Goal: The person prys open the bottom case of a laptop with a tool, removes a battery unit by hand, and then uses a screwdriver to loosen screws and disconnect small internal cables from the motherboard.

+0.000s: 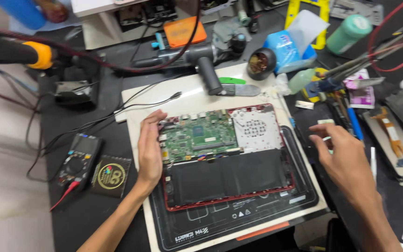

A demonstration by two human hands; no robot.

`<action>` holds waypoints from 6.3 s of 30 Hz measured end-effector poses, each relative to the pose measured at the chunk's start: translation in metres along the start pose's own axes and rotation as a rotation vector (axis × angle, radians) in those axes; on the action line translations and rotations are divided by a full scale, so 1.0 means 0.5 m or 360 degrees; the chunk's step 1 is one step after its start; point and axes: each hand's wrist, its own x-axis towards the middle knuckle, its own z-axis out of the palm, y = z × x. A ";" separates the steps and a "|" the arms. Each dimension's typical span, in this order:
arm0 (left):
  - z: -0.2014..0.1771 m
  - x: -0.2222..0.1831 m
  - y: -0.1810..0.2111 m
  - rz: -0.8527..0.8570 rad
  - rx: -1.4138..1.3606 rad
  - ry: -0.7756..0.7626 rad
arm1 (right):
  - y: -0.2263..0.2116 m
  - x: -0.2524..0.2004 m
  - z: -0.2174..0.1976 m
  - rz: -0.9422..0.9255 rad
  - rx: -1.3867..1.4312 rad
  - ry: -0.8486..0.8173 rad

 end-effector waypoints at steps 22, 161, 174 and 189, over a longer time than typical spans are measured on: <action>0.107 0.000 0.111 0.0473 0.1071 -0.0240 | -0.001 -0.020 -0.097 0.0280 0.0401 0.0354; 0.348 -0.005 0.031 -0.0022 0.0381 -0.1204 | -0.024 -0.001 -0.079 -0.0533 0.1416 0.0121; 0.346 -0.005 0.028 0.0010 0.0470 -0.1200 | 0.014 0.022 -0.113 -0.0414 0.1556 0.0228; 0.378 -0.002 0.063 -0.0020 0.0564 -0.1198 | 0.096 0.021 -0.186 -0.0179 0.1589 0.0205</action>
